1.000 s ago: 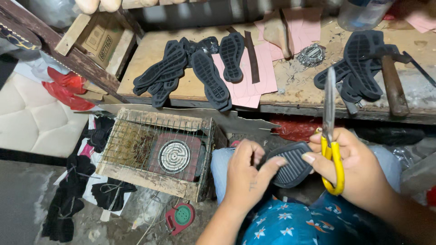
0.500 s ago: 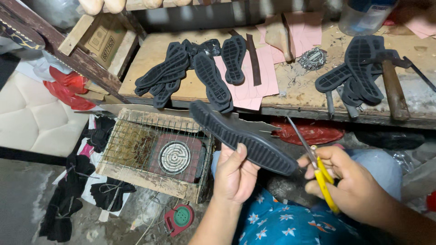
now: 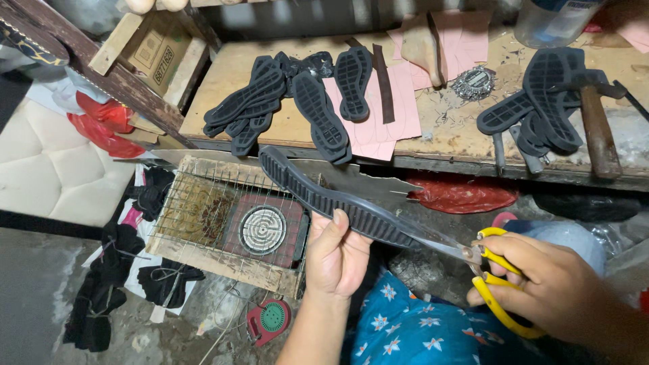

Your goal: The person uses yellow-handled shears to trim the edges of black rubber shoe soles. They hold each sole in one hand and cut along the perimeter with the other, then place the trimmed sole on a wooden workbench.

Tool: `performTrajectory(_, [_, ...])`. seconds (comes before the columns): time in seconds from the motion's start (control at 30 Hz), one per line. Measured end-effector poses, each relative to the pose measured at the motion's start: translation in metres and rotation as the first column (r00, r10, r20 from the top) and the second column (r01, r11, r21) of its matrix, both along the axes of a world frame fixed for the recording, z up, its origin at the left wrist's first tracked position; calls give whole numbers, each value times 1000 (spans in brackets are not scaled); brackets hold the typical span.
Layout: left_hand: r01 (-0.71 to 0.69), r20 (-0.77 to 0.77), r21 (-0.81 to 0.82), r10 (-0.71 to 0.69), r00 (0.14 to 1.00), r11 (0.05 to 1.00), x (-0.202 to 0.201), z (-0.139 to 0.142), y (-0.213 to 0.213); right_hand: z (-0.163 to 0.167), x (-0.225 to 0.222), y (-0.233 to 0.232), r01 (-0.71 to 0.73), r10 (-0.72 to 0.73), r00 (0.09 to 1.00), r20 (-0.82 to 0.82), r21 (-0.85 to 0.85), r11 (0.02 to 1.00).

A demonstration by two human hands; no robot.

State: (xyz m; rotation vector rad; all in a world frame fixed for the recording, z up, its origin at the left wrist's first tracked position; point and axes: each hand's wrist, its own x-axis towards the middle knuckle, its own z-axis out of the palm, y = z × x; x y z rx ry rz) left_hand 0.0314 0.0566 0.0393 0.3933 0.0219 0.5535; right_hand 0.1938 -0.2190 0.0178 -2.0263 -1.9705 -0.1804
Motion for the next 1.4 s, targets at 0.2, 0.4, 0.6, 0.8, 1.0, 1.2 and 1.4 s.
performTrajectory(0.2, [17, 25, 4, -17, 1000, 1000, 1, -4, 1, -5, -4, -2, 274, -416, 717, -559, -323, 906])
performTrajectory(0.4, [-3, 3, 0, 3, 1000, 1000, 1, -7, 1, -8, -2, -4, 208, -312, 797, -516, -250, 946])
performTrajectory(0.6, [-9, 6, 8, 9, 1000, 1000, 2, -15, 1, -8, -1, -8, 177, -420, 681, -600, -422, 889])
performTrajectory(0.8, [11, 26, 28, -12, 1000, 1000, 1, -18, 0, -4, -6, 1, 240, -411, 692, -593, -348, 906])
performTrajectory(1.0, [37, -23, 31, -37, 999, 999, 4, -12, -6, 10, -11, 12, 285, -385, 726, -569, -261, 922])
performTrajectory(1.2, [52, -25, 40, -51, 998, 998, 2, -13, -6, 15, -11, 15, 277, -571, 570, -592, -515, 811])
performTrajectory(1.4, [56, -4, 27, -56, 998, 998, 2, -17, -6, 5, -6, 7, 199, -323, 768, -553, -272, 941])
